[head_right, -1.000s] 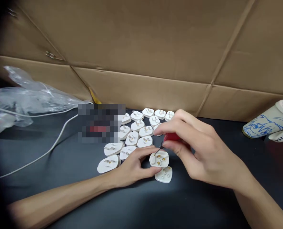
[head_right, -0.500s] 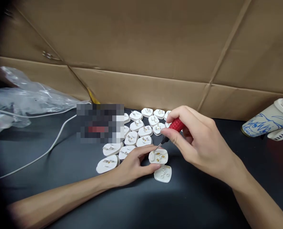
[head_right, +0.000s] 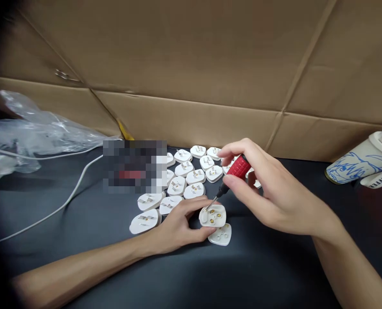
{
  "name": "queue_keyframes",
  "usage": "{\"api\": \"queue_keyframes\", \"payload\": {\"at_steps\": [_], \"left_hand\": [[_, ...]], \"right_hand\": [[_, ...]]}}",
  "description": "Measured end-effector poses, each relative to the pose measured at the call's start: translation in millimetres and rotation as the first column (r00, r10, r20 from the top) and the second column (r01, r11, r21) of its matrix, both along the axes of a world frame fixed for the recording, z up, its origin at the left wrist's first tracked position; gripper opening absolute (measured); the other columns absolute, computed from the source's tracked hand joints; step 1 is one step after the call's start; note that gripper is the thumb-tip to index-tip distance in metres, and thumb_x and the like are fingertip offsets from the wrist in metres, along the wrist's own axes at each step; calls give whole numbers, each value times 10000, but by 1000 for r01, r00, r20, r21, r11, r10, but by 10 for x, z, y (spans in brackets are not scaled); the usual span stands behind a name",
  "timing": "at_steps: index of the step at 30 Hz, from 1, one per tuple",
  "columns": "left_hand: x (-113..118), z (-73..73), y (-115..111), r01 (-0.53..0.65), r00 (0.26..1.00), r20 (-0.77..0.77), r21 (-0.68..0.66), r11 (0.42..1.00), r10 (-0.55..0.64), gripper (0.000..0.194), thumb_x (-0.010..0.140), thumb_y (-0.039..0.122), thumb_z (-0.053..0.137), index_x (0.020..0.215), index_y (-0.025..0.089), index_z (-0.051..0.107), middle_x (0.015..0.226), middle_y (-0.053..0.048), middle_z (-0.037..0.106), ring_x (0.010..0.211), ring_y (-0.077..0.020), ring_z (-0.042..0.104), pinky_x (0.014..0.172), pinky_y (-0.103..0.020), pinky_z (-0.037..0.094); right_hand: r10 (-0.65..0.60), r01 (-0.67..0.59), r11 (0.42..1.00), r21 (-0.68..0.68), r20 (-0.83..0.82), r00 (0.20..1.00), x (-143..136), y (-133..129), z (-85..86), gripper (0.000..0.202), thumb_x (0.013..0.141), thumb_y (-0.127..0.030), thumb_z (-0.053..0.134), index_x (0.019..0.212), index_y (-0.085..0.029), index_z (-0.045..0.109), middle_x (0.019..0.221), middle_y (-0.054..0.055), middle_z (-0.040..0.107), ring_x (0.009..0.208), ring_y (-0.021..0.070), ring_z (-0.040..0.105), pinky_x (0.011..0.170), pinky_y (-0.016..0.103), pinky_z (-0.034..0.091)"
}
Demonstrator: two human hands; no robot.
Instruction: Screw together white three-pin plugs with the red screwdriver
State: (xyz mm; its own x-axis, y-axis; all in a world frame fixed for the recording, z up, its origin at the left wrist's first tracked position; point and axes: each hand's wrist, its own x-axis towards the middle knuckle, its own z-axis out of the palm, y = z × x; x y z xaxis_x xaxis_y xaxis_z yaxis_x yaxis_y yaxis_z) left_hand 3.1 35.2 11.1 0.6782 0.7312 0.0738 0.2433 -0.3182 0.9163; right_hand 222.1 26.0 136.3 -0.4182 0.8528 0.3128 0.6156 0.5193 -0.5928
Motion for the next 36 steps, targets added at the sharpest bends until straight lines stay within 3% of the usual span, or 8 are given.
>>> {"api": "queue_keyframes", "payload": {"at_steps": [3, 7, 9, 13, 15, 21, 27, 36], "left_hand": [[0, 0, -3, -6, 1000, 17, 10, 1000, 5, 138, 819, 244, 700, 940, 184, 672, 787, 17, 541, 719, -150, 482, 662, -263, 397], [0, 1, -16, -42, 999, 35, 12, 999, 41, 178, 811, 233, 685, 979, 174, 675, 799, 2, 559, 725, -162, 490, 664, -278, 401], [-2, 1, -16, -41, 999, 31, 14, 999, 40, 175, 807, 235, 687, 969, 173, 676, 803, 1, 558, 736, -165, 494, 680, -280, 405], [-9, -7, 0, -8, 999, 40, -36, 999, 9, 147, 824, 263, 680, 939, 174, 664, 809, 3, 563, 736, -160, 502, 670, -267, 414], [-7, -10, 4, 6, 999, 49, -39, 999, -4, 148, 829, 262, 682, 946, 175, 661, 818, 1, 566, 744, -161, 506, 676, -267, 418], [4, 5, -20, -48, 998, 40, 41, 998, 46, 140, 810, 238, 682, 932, 169, 677, 751, 15, 506, 686, -145, 451, 634, -261, 375], [-13, 4, -3, 1, 1000, 22, 31, 1000, -1, 155, 812, 256, 685, 939, 167, 685, 765, 12, 541, 694, -151, 473, 646, -265, 399], [1, -27, -23, -90, 996, 19, 38, 995, 90, 154, 831, 267, 673, 945, 165, 690, 765, 5, 542, 699, -153, 483, 639, -268, 391]], "right_hand": [[110, -110, 994, -17, -17, 994, 22, -5, 38, 275, 957, -236, 573, 1231, -257, 561, 1139, 35, 684, 957, 164, 689, 740, 231, 562], [-158, 160, 978, 135, -24, 987, -87, -17, 3, 70, 911, -268, 651, 940, -220, 610, 762, -16, 672, 578, 116, 618, 516, 223, 490], [-201, 203, 964, 172, -31, 979, -111, -32, -11, 83, 915, -278, 644, 937, -217, 593, 765, -10, 654, 580, 120, 601, 526, 233, 494], [79, -79, 997, 1, -11, 997, -34, -64, 30, 330, 952, -217, 562, 1278, -267, 537, 1261, 51, 642, 1043, 189, 664, 796, 263, 560], [112, -114, 993, -32, -60, 992, -19, -59, 32, 306, 953, -205, 573, 1245, -296, 560, 1136, 8, 697, 1002, 164, 684, 784, 235, 560], [-265, 273, 960, 67, -111, 958, -127, 43, -93, 85, 926, -286, 633, 921, -214, 587, 758, -14, 622, 609, 109, 584, 508, 203, 468], [151, -170, 977, -128, -143, 978, 52, 0, 24, 238, 948, -219, 601, 1169, -307, 587, 1202, -5, 672, 922, 122, 681, 697, 186, 574], [-254, 256, 967, 9, -76, 964, -107, 39, -81, 82, 914, -259, 643, 970, -227, 593, 776, -17, 644, 593, 101, 601, 492, 189, 475]]}}
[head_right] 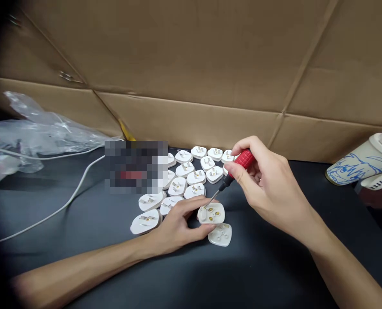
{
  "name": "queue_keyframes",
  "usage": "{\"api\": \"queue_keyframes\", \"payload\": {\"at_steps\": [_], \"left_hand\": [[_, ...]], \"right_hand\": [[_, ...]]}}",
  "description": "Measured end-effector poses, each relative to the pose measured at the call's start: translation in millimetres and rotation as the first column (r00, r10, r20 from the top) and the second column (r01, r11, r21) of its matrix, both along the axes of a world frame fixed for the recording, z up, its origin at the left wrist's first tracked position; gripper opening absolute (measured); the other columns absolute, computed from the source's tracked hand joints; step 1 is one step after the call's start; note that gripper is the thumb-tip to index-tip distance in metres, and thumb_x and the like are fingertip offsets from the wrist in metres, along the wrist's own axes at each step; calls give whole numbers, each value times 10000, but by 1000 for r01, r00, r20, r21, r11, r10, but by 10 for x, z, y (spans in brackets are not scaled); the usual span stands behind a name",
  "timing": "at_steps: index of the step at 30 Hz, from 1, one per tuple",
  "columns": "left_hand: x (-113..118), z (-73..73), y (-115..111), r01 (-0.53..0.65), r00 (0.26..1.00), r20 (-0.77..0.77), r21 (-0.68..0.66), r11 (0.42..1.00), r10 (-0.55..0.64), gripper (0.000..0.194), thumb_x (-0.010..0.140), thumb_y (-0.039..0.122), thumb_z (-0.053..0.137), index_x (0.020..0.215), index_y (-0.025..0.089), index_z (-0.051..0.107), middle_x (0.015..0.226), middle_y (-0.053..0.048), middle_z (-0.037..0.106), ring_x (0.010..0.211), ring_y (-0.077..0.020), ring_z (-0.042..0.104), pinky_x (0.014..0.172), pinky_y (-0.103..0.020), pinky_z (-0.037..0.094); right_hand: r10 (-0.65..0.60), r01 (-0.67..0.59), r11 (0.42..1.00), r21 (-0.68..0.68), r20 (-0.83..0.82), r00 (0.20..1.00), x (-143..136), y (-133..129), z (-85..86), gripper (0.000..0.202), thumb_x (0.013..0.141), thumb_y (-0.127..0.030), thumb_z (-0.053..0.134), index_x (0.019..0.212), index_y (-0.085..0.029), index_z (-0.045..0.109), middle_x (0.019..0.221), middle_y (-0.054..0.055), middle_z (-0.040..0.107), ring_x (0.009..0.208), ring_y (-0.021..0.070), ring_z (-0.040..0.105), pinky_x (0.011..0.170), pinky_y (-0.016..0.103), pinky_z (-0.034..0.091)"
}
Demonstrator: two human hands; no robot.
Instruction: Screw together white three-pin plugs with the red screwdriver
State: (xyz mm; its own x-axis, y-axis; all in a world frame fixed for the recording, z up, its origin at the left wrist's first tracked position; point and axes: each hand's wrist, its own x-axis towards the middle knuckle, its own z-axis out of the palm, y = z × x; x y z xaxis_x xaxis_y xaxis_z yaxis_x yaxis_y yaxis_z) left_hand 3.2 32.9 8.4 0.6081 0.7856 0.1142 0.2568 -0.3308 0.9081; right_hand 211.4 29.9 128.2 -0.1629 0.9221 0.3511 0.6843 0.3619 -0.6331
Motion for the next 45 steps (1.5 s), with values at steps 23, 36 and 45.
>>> {"api": "queue_keyframes", "payload": {"at_steps": [23, 36, 45], "left_hand": [[4, 21, -10, 26, 1000, 6, 41, 999, -26, 162, 810, 248, 693, 955, 176, 683, 767, 9, 556, 696, -154, 489, 642, -266, 405], [9, 39, 16, 104, 994, 33, -48, 993, -102, 185, 784, 227, 688, 954, 155, 701, 779, 1, 565, 703, -149, 491, 649, -257, 404], [17, 56, -48, -11, 1000, -7, 96, 995, 11, 120, 799, 234, 689, 894, 163, 676, 720, 14, 521, 663, -144, 459, 612, -262, 398]], "right_hand": [[377, -389, 917, -93, -118, 918, 169, -69, 92, 235, 948, -208, 603, 1160, -306, 573, 1094, 10, 671, 939, 158, 677, 757, 241, 575], [324, -330, 929, -168, -60, 944, 185, -94, 144, 287, 982, -239, 535, 1263, -295, 553, 1083, 34, 644, 762, 132, 640, 608, 230, 538], [30, -30, 1000, 9, -5, 1000, 14, -62, 60, 50, 925, -260, 636, 917, -214, 617, 768, -17, 656, 492, 74, 531, 449, 218, 429]]}}
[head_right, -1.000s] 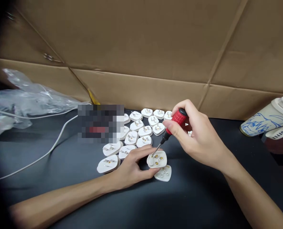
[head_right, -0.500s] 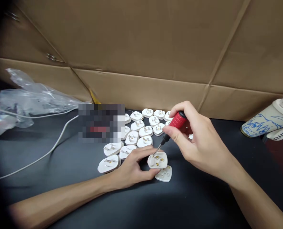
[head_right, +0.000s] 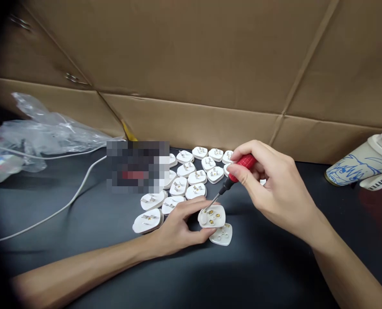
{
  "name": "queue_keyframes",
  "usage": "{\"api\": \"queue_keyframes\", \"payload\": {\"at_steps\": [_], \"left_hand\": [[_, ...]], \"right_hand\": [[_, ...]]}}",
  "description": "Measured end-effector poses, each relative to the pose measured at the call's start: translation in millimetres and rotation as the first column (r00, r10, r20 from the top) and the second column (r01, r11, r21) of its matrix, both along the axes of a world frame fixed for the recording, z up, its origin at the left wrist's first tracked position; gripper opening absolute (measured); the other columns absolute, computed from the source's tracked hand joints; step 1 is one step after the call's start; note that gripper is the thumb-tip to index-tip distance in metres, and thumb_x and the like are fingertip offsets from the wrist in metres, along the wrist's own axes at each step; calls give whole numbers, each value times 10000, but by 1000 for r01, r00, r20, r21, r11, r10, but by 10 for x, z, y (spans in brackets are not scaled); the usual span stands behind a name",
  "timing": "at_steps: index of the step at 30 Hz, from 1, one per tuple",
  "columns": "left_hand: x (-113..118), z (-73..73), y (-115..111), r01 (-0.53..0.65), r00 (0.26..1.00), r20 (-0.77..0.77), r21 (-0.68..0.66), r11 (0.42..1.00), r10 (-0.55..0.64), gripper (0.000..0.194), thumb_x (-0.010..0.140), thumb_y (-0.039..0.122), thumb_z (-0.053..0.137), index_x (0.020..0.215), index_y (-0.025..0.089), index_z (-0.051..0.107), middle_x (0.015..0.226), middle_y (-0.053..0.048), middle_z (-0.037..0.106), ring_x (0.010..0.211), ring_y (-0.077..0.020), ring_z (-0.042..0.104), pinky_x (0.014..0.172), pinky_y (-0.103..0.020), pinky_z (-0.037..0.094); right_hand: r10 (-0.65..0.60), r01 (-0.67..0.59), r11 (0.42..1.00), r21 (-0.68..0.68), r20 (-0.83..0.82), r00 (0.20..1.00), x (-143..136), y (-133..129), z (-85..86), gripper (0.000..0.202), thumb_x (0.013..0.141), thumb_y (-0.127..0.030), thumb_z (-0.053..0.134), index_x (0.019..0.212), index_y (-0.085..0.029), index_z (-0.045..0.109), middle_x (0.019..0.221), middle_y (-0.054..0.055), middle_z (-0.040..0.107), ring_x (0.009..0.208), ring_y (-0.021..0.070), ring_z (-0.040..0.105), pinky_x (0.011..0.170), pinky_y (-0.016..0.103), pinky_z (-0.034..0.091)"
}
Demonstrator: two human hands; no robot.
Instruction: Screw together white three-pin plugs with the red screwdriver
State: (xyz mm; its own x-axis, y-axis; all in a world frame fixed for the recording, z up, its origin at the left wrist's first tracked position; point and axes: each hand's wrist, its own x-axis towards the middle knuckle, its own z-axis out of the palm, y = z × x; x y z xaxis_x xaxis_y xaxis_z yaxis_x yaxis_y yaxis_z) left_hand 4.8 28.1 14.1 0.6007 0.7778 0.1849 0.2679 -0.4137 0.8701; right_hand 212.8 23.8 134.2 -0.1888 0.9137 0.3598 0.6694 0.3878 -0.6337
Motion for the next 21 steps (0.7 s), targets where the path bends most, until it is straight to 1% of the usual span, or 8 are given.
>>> {"api": "queue_keyframes", "payload": {"at_steps": [2, 5, 7, 9, 12, 15, 18, 21], "left_hand": [[0, -1, -2, 9, 1000, 4, -6, 1000, -9, 151, 795, 237, 686, 924, 160, 687, 737, 7, 547, 671, -149, 480, 623, -267, 411], [-5, 0, 13, 53, 999, 12, -37, 998, -53, 192, 779, 233, 686, 958, 164, 696, 773, -5, 589, 692, -159, 506, 643, -275, 430], [-14, -7, 25, 64, 998, 18, -47, 997, -64, 176, 790, 235, 681, 953, 169, 692, 771, -1, 584, 693, -157, 498, 640, -270, 430], [-23, -23, 29, 48, 998, 33, -30, 998, -47, 160, 807, 244, 686, 949, 171, 686, 762, 6, 558, 687, -151, 484, 629, -262, 418], [-30, -49, 12, -2, 999, 54, 19, 1000, 1, 161, 823, 251, 696, 960, 168, 685, 750, 7, 529, 682, -153, 475, 632, -270, 405], [-26, -55, -15, -14, 998, 65, 32, 999, 12, 226, 815, 239, 700, 1028, 166, 687, 751, 5, 527, 677, -158, 482, 638, -283, 408], [-17, -34, -23, 23, 997, 67, 10, 1000, -23, 268, 788, 232, 703, 1047, 165, 688, 766, -2, 551, 687, -163, 505, 641, -284, 425], [-12, -5, -4, 50, 997, 55, -21, 999, -49, 195, 785, 237, 697, 964, 162, 693, 745, 5, 547, 668, -154, 486, 627, -273, 420]], "right_hand": [[55, -55, 998, -33, 4, 998, 37, -8, 10, 72, 943, -274, 610, 991, -222, 617, 863, 4, 667, 530, 81, 559, 458, 220, 448], [289, -290, 952, -97, -17, 957, 131, -36, 53, 278, 951, -218, 579, 1223, -274, 594, 1141, 50, 655, 786, 145, 669, 568, 236, 533], [372, -374, 924, -73, -46, 927, 158, -53, 65, 325, 927, -163, 604, 1224, -296, 616, 1168, 46, 660, 897, 174, 677, 598, 237, 547], [344, -345, 939, -2, -70, 936, 132, -59, 48, 265, 904, -134, 634, 1123, -282, 654, 1063, 31, 689, 854, 164, 677, 577, 228, 538], [178, -173, 983, 68, -82, 981, 33, -46, -10, 150, 892, -183, 670, 1026, -243, 640, 924, 22, 679, 696, 140, 653, 531, 239, 522], [29, -21, 995, 98, -76, 997, -32, -28, -45, 98, 886, -251, 689, 916, -228, 599, 817, 1, 635, 622, 125, 622, 513, 238, 506], [136, -134, 990, 30, -82, 987, 9, -37, -22, 106, 915, -234, 646, 1010, -246, 601, 955, 18, 645, 695, 124, 639, 541, 225, 523], [322, -331, 941, -65, -121, 939, 97, -67, 21, 359, 927, -175, 608, 1256, -314, 568, 1287, 53, 603, 877, 166, 666, 578, 239, 559]]}}
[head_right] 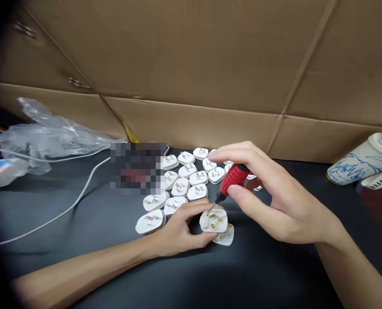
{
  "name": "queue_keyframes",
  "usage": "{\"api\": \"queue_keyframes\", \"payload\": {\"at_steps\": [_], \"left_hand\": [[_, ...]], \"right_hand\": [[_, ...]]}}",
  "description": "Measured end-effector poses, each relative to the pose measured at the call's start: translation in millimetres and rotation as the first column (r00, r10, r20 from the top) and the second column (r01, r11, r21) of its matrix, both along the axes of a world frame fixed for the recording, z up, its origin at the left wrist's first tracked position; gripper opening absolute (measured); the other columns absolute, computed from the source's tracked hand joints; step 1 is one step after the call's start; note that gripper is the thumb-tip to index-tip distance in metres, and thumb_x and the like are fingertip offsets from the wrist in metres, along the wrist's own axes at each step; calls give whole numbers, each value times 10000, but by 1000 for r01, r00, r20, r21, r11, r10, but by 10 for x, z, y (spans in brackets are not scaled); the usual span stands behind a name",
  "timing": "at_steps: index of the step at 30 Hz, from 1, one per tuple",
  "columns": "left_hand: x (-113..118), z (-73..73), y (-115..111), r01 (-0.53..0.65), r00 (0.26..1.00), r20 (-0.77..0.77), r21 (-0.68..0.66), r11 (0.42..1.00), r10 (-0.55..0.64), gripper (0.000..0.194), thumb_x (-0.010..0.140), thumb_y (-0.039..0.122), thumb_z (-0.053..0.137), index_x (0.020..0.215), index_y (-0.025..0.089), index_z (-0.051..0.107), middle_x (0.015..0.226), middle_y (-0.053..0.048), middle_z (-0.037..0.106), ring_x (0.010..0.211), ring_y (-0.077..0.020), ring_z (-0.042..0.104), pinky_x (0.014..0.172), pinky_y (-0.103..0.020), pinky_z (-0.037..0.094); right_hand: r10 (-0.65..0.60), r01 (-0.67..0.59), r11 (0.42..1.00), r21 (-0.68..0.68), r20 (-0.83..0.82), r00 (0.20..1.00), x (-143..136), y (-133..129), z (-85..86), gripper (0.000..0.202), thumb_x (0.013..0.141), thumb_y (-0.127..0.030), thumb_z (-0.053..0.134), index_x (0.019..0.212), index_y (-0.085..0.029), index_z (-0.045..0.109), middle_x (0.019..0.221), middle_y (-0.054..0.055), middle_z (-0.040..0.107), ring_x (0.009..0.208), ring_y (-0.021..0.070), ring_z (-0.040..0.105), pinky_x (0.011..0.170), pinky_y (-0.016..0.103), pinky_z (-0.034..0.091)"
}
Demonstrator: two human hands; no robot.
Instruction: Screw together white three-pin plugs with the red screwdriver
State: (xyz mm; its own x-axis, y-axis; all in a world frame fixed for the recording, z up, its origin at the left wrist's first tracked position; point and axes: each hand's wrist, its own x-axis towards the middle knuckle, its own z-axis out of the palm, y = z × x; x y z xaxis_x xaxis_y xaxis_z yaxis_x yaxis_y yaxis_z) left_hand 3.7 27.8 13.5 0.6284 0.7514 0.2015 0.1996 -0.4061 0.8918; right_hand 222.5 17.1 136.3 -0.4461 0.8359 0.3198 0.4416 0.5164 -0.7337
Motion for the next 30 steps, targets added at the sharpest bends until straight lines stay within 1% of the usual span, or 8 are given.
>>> {"api": "queue_keyframes", "payload": {"at_steps": [3, 6, 11, 13, 17, 19, 26, 30], "left_hand": [[-2, 0, 20, -11, 1000, 0, -19, 1000, 11, 169, 814, 264, 689, 953, 168, 686, 724, 21, 504, 654, -142, 449, 611, -257, 397], [-5, -34, 15, -19, 1000, -23, -9, 1000, 19, 191, 832, 272, 681, 993, 169, 682, 760, 7, 527, 691, -152, 473, 644, -265, 404], [-4, -54, -19, -23, 999, -32, 46, 999, 25, 230, 812, 259, 693, 1011, 144, 680, 779, -16, 551, 691, -162, 492, 638, -280, 415], [-1, -21, -17, 16, 999, -43, 31, 999, -15, 213, 804, 240, 679, 994, 144, 683, 777, -18, 566, 690, -164, 505, 643, -281, 428], [5, 50, 7, 107, 993, -50, -15, 994, -107, 172, 790, 235, 658, 937, 150, 690, 764, -18, 601, 690, -164, 524, 659, -277, 439], [3, 51, 16, 86, 995, -47, -14, 996, -87, 182, 799, 248, 659, 950, 151, 690, 767, -16, 599, 691, -161, 519, 654, -272, 430], [-11, -96, -13, -89, 994, -56, 108, 990, 96, 198, 864, 309, 675, 1012, 178, 680, 797, -13, 586, 720, -169, 535, 673, -280, 437], [-3, -120, -34, -102, 993, -35, 141, 985, 108, 223, 811, 258, 691, 1024, 195, 674, 775, -9, 586, 692, -169, 530, 657, -293, 447]], "right_hand": [[52, -51, 998, 38, -25, 998, 26, -15, 13, 340, 905, -129, 631, 1188, -316, 613, 1166, 30, 666, 900, 171, 672, 601, 229, 566], [-75, 74, 995, 71, 8, 997, -31, -15, 9, 189, 892, -158, 663, 1046, -262, 628, 960, 4, 681, 738, 124, 668, 558, 199, 546], [-255, 252, 966, 51, 70, 964, -88, -26, 31, 147, 912, -206, 642, 1042, -233, 579, 827, -15, 656, 593, 92, 626, 464, 179, 499], [-189, 188, 982, 18, 84, 978, -52, -26, 49, 168, 927, -215, 624, 1086, -243, 579, 918, 2, 662, 631, 97, 638, 505, 187, 534], [76, -79, 988, -133, -24, 997, 37, -2, 79, 245, 959, -173, 567, 1178, -282, 583, 1094, 21, 670, 705, 108, 668, 566, 211, 590], [83, -94, 988, -121, -91, 992, 43, 15, 72, 199, 945, -149, 587, 1100, -271, 609, 1063, 10, 693, 690, 105, 668, 556, 205, 588], [-214, 213, 973, 86, 6, 977, -83, 34, -29, 136, 880, -184, 680, 984, -225, 602, 852, -17, 722, 602, 95, 636, 558, 201, 540], [-230, 229, 972, 57, 18, 973, -81, -2, 14, 149, 867, -224, 706, 974, -221, 602, 814, -13, 713, 585, 112, 639, 554, 234, 543]]}}
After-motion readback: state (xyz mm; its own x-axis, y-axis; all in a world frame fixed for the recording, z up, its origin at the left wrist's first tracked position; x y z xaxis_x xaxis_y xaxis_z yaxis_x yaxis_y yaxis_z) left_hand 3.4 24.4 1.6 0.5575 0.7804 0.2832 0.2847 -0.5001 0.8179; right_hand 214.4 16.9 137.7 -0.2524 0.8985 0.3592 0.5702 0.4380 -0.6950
